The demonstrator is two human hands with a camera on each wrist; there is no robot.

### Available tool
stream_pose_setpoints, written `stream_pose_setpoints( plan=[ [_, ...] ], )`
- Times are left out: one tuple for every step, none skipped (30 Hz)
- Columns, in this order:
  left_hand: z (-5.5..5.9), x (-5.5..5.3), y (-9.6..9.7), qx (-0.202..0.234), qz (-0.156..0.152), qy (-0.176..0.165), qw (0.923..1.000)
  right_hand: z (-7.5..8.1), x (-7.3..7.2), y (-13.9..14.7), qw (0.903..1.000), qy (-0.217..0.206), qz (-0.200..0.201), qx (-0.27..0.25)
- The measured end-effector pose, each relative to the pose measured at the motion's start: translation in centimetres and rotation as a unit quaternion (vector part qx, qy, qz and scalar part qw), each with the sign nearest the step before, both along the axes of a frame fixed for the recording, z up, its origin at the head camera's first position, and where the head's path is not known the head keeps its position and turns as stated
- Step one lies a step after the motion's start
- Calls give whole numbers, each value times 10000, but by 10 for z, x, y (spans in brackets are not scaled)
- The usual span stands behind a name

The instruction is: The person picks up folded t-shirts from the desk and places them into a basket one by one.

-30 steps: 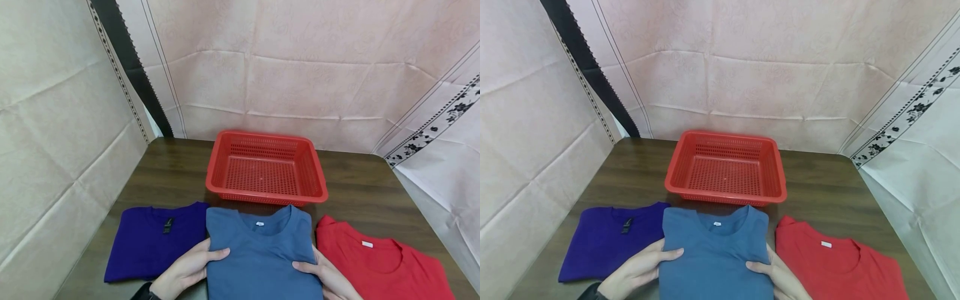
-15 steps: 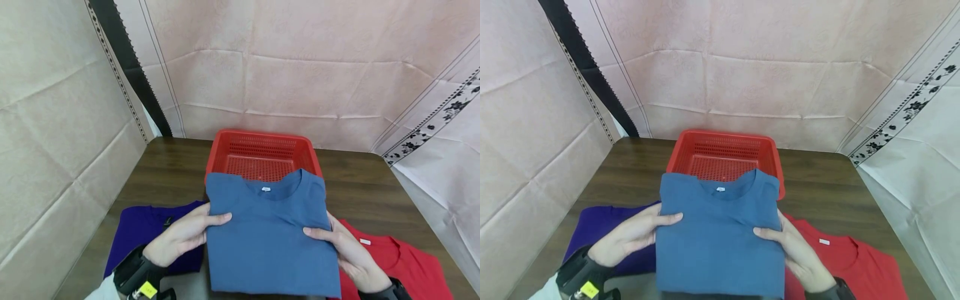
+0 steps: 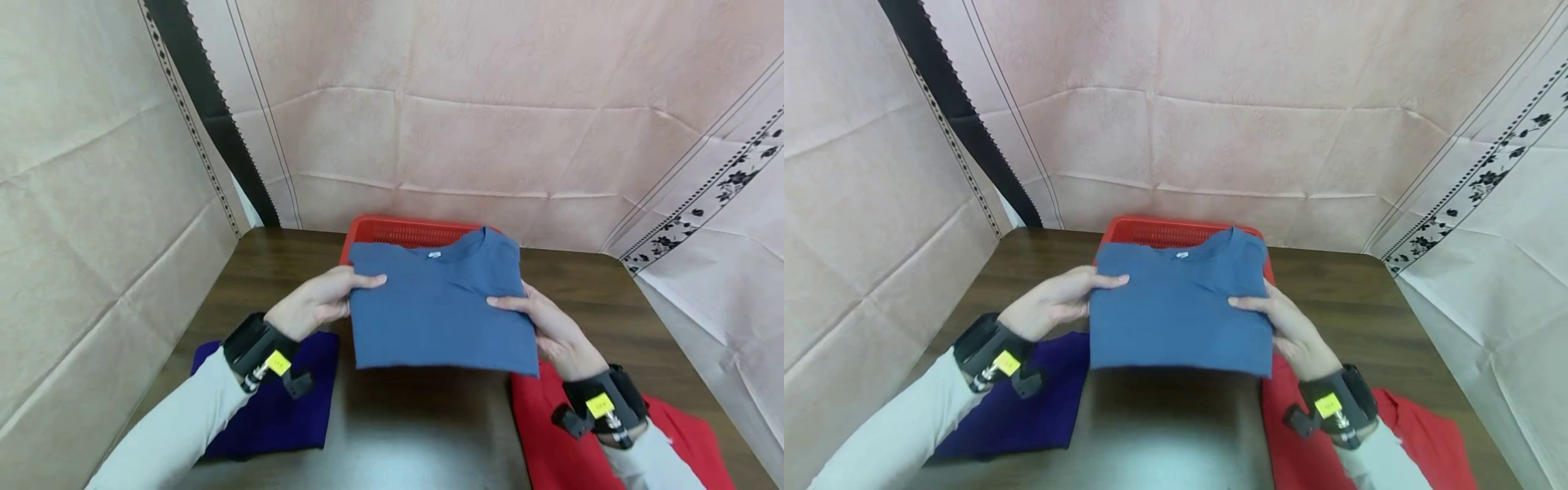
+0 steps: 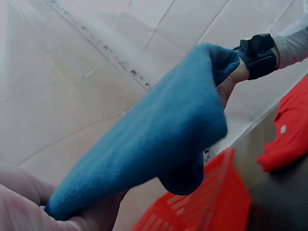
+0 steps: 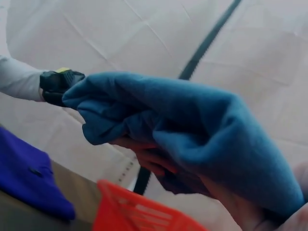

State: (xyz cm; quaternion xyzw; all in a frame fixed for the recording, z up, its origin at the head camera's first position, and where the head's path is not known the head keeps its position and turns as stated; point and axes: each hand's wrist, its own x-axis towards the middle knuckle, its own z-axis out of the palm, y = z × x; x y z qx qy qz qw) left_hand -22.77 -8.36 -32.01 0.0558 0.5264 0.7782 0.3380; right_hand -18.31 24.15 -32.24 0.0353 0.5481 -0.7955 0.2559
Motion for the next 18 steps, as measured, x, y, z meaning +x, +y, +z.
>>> stream_pose_setpoints(
  plan=[
    [2, -8, 2, 24, 70, -33, 10000, 1, -8, 1, 9999, -97, -37, -67],
    [4, -16, 4, 26, 156, -86, 9998, 1, -16, 1, 9998, -137, -81, -86],
    [5, -24, 6, 21, 225, -126, 9997, 1, -24, 2, 9997, -175, -117, -101],
    [6, -31, 8, -7, 293, -180, 9994, 1, -32, 3, 9997, -181, -127, -76],
    [6, -39, 10, -50, 383, -259, 9989, -1, -40, 4, 9998, -158, -110, -28],
    [5, -47, 12, -99, 508, -359, 9980, -3, -48, 4, 9996, -240, -148, -15],
    [3, -55, 14, -164, 615, -449, 9970, -5, -55, 4, 9992, -331, -202, -7],
    [1, -62, 16, -243, 721, -550, 9956, -8, -62, 5, 9988, -407, -264, 76],
    [-2, -68, 18, -302, 821, -656, 9940, -11, -68, 5, 9980, -513, -319, 163],
    [-5, -75, 20, -390, 922, -749, 9922, -14, -73, 6, 9972, -604, -368, 228],
    [-9, -80, 22, -460, 991, -811, 9907, -18, -77, 5, 9963, -711, -429, 242],
    [-13, -86, 24, -531, 1052, -855, 9893, -21, -81, 5, 9950, -822, -498, 268],
    [-17, -90, 26, -608, 1103, -909, 9879, -24, -84, 4, 9948, -833, -505, 301],
    [-21, -95, 27, -683, 1146, -952, 9865, -27, -87, 3, 9944, -852, -518, 343],
    [-25, -98, 29, -753, 1155, -962, 9858, -31, -89, 2, 9946, -835, -516, 349],
    [-29, -101, 30, -855, 1154, -952, 9850, -33, -92, 1, 9951, -793, -492, 328],
    [-33, -104, 30, -930, 1145, -960, 9844, -36, -94, 0, 9954, -755, -485, 331],
    [-36, -106, 31, -1002, 1139, -978, 9836, -38, -96, -1, 9956, -716, -470, 386]
  ],
)
